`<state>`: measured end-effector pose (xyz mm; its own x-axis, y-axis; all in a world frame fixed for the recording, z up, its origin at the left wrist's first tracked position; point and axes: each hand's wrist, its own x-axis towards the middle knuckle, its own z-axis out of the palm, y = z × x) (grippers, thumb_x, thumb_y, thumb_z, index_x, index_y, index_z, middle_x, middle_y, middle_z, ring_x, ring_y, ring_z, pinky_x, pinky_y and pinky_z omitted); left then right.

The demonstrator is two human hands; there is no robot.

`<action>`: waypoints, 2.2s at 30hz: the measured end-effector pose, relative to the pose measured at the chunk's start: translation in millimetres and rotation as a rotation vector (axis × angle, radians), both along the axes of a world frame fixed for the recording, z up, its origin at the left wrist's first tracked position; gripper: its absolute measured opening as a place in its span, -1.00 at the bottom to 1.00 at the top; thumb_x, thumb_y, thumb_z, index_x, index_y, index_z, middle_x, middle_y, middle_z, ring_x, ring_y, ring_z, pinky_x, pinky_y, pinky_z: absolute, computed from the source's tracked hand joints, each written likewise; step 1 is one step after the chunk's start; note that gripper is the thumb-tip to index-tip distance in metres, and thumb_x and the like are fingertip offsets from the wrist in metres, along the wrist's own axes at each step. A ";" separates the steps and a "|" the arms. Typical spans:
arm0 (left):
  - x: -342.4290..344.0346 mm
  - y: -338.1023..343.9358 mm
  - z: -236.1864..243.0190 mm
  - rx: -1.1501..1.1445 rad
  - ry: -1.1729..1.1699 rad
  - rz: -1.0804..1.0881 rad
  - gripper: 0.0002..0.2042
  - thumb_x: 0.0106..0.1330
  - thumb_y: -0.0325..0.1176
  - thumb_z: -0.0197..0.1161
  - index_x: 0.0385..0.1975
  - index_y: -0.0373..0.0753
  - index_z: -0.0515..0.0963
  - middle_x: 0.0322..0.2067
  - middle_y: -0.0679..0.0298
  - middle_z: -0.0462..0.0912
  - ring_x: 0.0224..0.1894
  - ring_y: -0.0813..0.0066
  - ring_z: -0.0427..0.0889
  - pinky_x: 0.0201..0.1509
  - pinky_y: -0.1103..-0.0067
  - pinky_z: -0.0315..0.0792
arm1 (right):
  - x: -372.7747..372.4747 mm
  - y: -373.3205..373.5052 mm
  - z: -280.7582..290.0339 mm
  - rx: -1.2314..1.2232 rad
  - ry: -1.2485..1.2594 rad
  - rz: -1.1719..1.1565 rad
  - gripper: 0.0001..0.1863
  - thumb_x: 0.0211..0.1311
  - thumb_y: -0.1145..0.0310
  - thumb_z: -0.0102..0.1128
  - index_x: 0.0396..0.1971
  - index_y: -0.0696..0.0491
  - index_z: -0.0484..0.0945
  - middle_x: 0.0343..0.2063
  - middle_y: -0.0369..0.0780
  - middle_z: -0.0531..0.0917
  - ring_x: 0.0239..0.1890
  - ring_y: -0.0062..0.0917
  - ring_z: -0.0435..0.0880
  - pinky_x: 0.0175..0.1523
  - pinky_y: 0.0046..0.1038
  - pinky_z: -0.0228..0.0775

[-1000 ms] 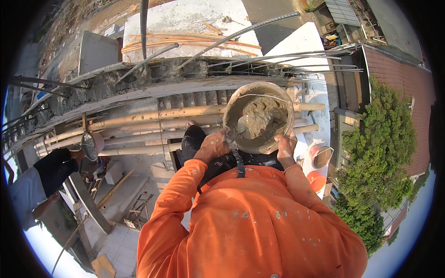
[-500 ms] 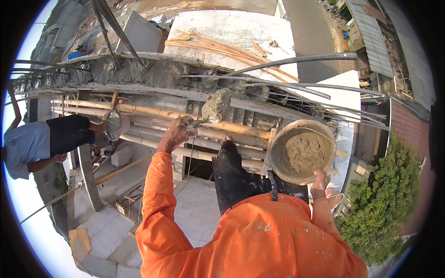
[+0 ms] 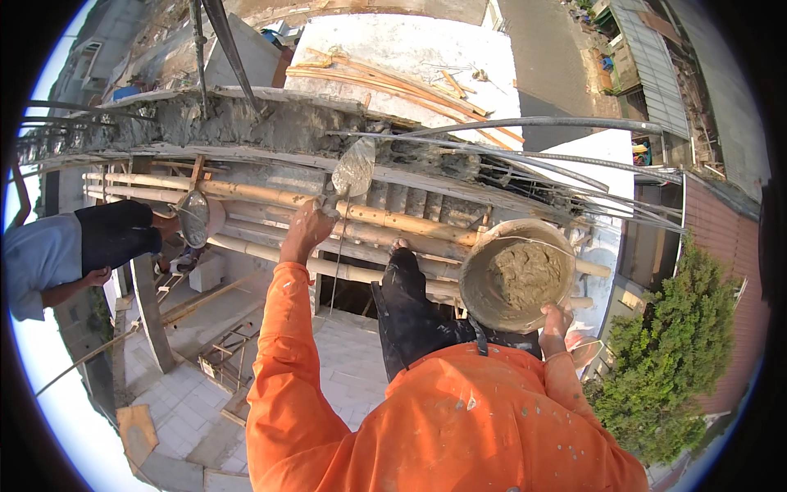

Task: The person applies wet mortar to a brick wall using a trowel and a bucket, then positions and secures rebar into the wet cement.

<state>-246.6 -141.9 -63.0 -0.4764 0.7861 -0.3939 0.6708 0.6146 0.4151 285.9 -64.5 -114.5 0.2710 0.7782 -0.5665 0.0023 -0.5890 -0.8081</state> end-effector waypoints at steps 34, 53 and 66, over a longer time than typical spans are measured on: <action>65.3 72.0 -9.3 -0.262 0.310 0.248 -0.68 0.00 -0.31 -0.02 -0.29 -0.33 0.49 -0.25 -0.11 0.55 -0.13 -0.08 0.50 -0.04 0.24 0.37 | 83.3 -1.2 -25.4 0.079 0.179 -0.105 -0.54 -0.25 0.64 0.06 -0.17 0.21 0.38 -0.60 -0.30 0.47 -0.61 -0.63 0.39 -0.45 -0.65 0.26; 176.4 48.4 47.1 -0.266 0.414 -0.385 -0.77 0.07 -0.38 0.07 -0.25 -0.23 0.45 -0.40 0.07 0.56 -0.33 0.11 0.57 -0.27 0.33 0.43 | 73.6 -3.5 -12.3 0.088 0.310 -0.199 -0.62 -0.14 0.72 0.04 -0.21 0.21 0.36 -0.60 -0.28 0.48 -0.61 -0.64 0.43 -0.47 -0.59 0.33; 386.9 109.1 -119.7 -0.294 0.211 -1.192 -0.78 0.15 -0.33 -0.02 -0.28 -0.27 0.45 -0.41 0.14 0.57 -0.36 0.29 0.57 -0.35 0.45 0.41 | 63.8 -15.4 4.2 0.164 0.154 -0.020 -0.58 -0.11 0.68 0.01 -0.12 0.24 0.39 -0.52 -0.26 0.52 -0.58 -0.66 0.48 -0.50 -0.64 0.34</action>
